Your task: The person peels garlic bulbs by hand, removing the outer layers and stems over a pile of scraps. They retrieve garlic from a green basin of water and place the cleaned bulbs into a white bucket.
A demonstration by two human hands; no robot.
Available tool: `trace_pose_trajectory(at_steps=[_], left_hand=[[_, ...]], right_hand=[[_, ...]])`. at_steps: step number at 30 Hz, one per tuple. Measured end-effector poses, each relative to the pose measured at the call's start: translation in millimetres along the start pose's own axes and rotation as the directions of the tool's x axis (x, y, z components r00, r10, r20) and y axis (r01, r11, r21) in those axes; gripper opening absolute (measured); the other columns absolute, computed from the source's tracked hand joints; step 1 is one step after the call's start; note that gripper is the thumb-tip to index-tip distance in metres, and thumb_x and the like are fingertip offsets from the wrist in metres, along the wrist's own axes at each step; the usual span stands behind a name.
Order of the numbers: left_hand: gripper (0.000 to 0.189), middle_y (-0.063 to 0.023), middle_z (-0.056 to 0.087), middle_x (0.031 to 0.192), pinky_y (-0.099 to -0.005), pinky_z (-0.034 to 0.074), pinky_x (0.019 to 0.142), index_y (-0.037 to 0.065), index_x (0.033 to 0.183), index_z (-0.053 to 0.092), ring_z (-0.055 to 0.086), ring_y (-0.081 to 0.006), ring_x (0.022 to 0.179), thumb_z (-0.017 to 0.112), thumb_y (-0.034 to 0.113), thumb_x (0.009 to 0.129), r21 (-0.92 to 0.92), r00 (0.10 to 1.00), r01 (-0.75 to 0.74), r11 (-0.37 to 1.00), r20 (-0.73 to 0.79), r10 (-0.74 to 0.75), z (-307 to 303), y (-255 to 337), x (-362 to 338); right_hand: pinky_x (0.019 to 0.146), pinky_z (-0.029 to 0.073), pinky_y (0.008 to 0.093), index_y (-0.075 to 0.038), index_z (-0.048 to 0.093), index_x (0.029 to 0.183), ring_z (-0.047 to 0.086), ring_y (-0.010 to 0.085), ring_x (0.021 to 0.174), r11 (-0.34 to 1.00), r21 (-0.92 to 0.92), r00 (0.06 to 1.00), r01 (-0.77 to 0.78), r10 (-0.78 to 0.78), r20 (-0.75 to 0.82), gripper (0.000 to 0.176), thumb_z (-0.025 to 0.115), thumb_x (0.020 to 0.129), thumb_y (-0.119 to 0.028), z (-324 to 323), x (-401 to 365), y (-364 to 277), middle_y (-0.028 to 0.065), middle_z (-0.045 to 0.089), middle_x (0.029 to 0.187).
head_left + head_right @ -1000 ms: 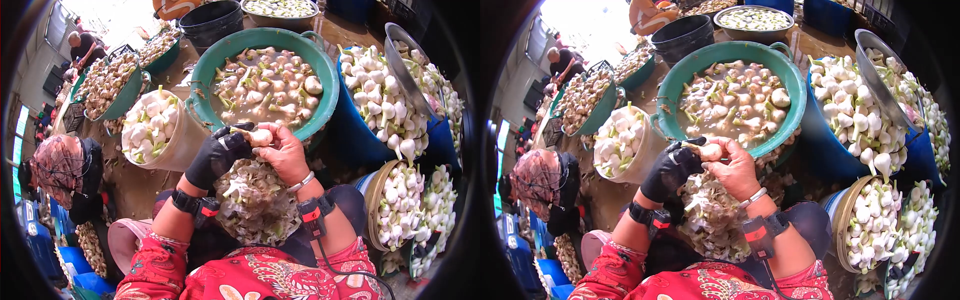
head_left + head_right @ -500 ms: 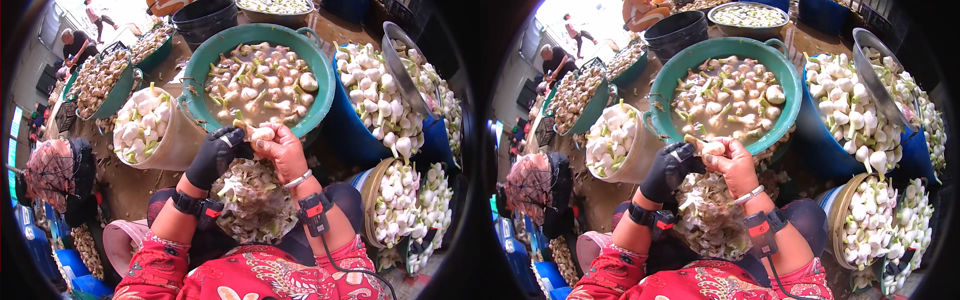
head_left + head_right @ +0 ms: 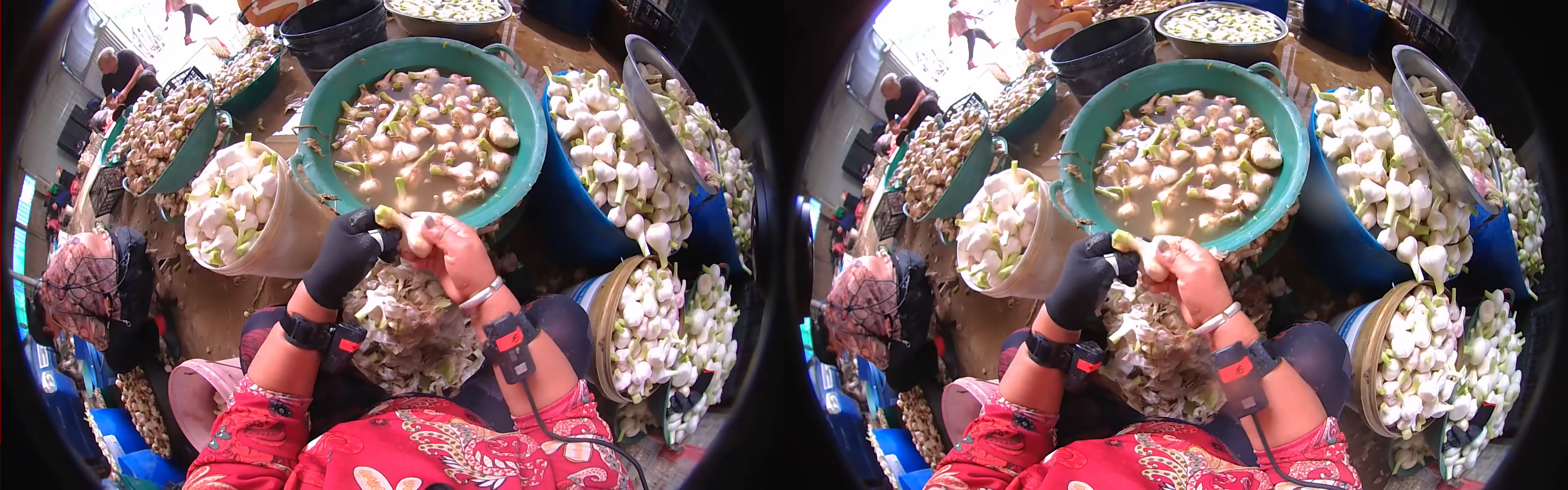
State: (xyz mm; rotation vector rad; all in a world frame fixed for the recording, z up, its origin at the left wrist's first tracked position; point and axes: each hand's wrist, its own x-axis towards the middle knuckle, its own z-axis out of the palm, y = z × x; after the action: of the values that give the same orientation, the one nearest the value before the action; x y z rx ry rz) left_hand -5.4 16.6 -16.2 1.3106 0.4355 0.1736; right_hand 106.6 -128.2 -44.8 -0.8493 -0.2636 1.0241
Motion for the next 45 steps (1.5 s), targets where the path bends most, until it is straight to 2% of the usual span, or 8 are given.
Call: trace_pose_trajectory(at_steps=[6, 20, 24, 27, 30, 33, 40, 45], left_hand=[[0.025, -0.0007, 0.063, 0.086, -0.0275, 0.049, 0.072, 0.004, 0.101, 0.067, 0.062, -0.0156, 0.076, 0.063, 0.000, 0.077, 0.769, 0.841, -0.463, 0.440, 0.224, 0.493, 1, -2, -2], [0.027, -0.0075, 0.064, 0.085, -0.0265, 0.049, 0.067, -0.002, 0.110, 0.061, 0.059, -0.0126, 0.071, 0.061, 0.011, 0.086, -0.047, 1.000, 0.005, 0.999, -0.027, -0.007, 4, 7, -13], [0.018, -0.0025, 0.058, 0.081, -0.0282, 0.050, 0.067, -0.002, 0.099, 0.061, 0.058, -0.0142, 0.074, 0.058, 0.013, 0.088, 0.113, 0.953, -0.238, 0.965, -0.164, 0.255, -18, 9, -1], [0.022, -0.0015, 0.059, 0.083, -0.0289, 0.050, 0.068, -0.004, 0.106, 0.058, 0.057, -0.0138, 0.074, 0.060, 0.005, 0.086, 0.800, 0.781, -0.452, 0.395, 0.140, 0.609, -47, 10, -3], [0.032, -0.0007, 0.061, 0.086, -0.0295, 0.051, 0.072, -0.004, 0.116, 0.055, 0.059, -0.0148, 0.077, 0.060, -0.001, 0.085, -0.133, 0.951, -0.298, 0.945, -0.121, 0.283, -70, -6, 1], [0.028, -0.0066, 0.064, 0.103, -0.0294, 0.051, 0.079, 0.000, 0.119, 0.053, 0.062, -0.0165, 0.088, 0.051, 0.014, 0.095, -0.453, 0.985, -0.130, 0.882, -0.161, 0.062, -43, 2, 4], [0.041, -0.0104, 0.063, 0.099, -0.0326, 0.050, 0.080, 0.002, 0.120, 0.056, 0.061, -0.0185, 0.088, 0.064, 0.000, 0.081, 0.816, 0.793, -0.457, 0.353, 0.195, 0.577, -5, 4, -3], [0.044, -0.0057, 0.058, 0.086, -0.0260, 0.052, 0.064, 0.002, 0.124, 0.055, 0.060, -0.0143, 0.070, 0.059, -0.005, 0.081, 0.385, 0.935, -0.346, 0.856, 0.067, 0.347, -6, -4, -4]], right_hand=[[0.054, 0.047, 0.0295, 0.000, 0.056, 0.110, 0.061, 0.0208, 0.065, 0.731, 0.149, 0.725, -0.666, 0.588, 0.358, 0.037, 0.048, 0.094, -0.032, -2, -9, -10, 0.0168, 0.063, 0.085], [0.062, 0.054, 0.0305, -0.006, 0.060, 0.096, 0.063, 0.0156, 0.075, 0.973, -0.001, 0.970, -0.229, 0.229, -0.080, 0.009, 0.057, 0.089, -0.011, -1, 6, 0, 0.0031, 0.062, 0.085], [0.060, 0.043, 0.0362, -0.002, 0.058, 0.078, 0.050, 0.0278, 0.062, 0.365, -0.764, 0.783, 0.532, -0.555, 0.280, 0.005, 0.058, 0.082, -0.006, 21, -8, -14, 0.0123, 0.049, 0.069], [0.061, 0.044, 0.0346, -0.002, 0.058, 0.081, 0.055, 0.0249, 0.065, 0.396, -0.771, 0.866, 0.498, -0.275, 0.418, 0.005, 0.058, 0.083, -0.007, 21, -23, -20, 0.0093, 0.055, 0.071], [0.066, 0.047, 0.0247, 0.002, 0.060, 0.093, 0.058, 0.0092, 0.072, 0.947, -0.248, 0.979, 0.205, -0.204, 0.032, 0.013, 0.051, 0.090, -0.007, 28, -32, -55, 0.0034, 0.065, 0.084], [0.067, 0.049, 0.0318, 0.000, 0.062, 0.088, 0.062, 0.0199, 0.068, 0.562, -0.815, 0.929, 0.141, 0.210, 0.306, 0.014, 0.052, 0.079, -0.005, -4, -26, -48, 0.0112, 0.066, 0.079], [0.068, 0.052, 0.0290, -0.003, 0.060, 0.103, 0.063, 0.0133, 0.077, 0.473, -0.875, 0.988, 0.102, -0.154, 0.031, 0.041, 0.080, 0.069, -0.016, 8, -10, -19, 0.0084, 0.064, 0.092], [0.064, 0.048, 0.0259, -0.001, 0.060, 0.089, 0.057, 0.0094, 0.070, 0.431, -0.853, 0.948, 0.296, -0.239, 0.209, 0.014, 0.067, 0.077, -0.003, 1, -1, -11, 0.0057, 0.063, 0.078]])
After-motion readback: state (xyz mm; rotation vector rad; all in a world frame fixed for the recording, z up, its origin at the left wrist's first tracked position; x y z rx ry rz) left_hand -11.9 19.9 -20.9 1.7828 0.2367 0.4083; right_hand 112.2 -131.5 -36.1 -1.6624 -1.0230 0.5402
